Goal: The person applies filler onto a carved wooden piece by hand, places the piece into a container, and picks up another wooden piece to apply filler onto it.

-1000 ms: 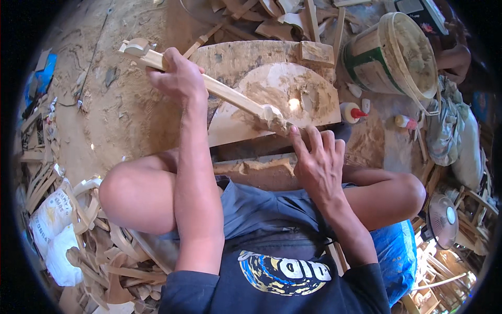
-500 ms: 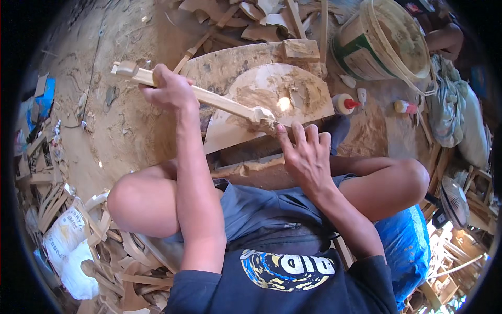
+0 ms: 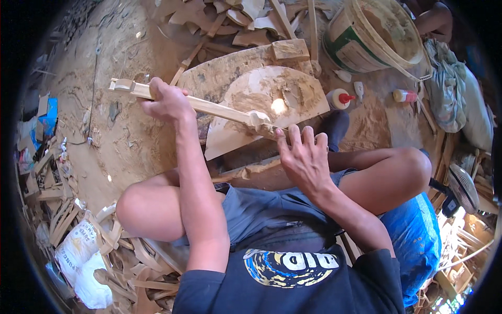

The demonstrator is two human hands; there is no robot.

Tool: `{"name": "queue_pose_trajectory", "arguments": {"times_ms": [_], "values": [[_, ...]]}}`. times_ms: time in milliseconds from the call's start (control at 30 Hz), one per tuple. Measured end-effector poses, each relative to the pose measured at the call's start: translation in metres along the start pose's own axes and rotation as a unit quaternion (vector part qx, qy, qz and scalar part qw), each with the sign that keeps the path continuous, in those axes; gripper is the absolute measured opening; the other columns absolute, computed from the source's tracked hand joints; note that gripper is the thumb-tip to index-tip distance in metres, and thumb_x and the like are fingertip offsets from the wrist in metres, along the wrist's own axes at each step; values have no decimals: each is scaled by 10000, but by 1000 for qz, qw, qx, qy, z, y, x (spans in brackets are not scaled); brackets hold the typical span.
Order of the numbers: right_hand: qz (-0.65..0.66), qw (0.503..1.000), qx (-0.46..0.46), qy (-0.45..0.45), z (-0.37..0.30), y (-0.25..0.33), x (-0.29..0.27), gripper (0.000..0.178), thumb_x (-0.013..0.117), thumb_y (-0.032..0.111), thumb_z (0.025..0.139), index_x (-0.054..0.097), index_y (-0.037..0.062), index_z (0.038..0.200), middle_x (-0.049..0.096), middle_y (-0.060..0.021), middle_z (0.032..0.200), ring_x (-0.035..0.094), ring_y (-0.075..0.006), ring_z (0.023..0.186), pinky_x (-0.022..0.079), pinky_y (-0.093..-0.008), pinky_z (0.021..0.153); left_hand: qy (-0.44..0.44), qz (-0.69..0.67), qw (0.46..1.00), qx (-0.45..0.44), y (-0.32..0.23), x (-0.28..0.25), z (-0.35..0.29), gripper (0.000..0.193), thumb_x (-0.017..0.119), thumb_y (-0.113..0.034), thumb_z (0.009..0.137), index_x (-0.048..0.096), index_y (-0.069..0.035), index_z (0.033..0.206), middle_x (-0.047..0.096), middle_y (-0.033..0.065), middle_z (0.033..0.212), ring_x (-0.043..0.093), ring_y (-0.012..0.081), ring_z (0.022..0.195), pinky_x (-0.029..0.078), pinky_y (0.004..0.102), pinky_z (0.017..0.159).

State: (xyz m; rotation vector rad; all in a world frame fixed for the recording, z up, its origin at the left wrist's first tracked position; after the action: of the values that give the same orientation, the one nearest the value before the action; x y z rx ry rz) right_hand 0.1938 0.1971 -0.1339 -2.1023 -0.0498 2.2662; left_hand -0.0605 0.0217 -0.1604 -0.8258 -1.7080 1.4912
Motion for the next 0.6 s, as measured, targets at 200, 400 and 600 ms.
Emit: {"name": "queue_pose_trajectory", "arguments": {"times_ms": [200,400,600], "values": [[146,985,87,-31,-17,-42,9,446,720,68,878,752,119,1320,667,-92,1154,618,-287,1006,458,-441,790,-86,23,992,-84,54,-25,37,551,647,-202,992,417,79,1406,594,132,866,548,189,563,507,362,480],[398,906,115,-85,-30,-34,50,470,776,-25,865,758,148,1302,702,-124,1120,651,-342,1024,519,-443,868,-174,69,963,-191,126,-78,61,414,631,-244,976,478,88,1170,625,166,863,609,246,606,563,412,545],[364,921,109,-80,-20,-34,54,471,769,-2,863,750,161,1304,696,-109,1142,638,-331,1024,483,-457,859,-166,93,966,-174,118,-69,53,370,626,-265,956,544,95,975,681,182,795,698,298,674,610,467,667]]}}
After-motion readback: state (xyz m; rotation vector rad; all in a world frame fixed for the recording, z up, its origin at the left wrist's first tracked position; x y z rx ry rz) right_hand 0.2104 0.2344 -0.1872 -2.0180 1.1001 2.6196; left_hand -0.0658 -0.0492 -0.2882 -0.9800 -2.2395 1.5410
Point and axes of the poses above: each hand's wrist, its own z-axis towards the middle knuckle, its own x-axis out of the palm, y = z × x, the point moved 4 cm from there along z, towards the middle knuckle
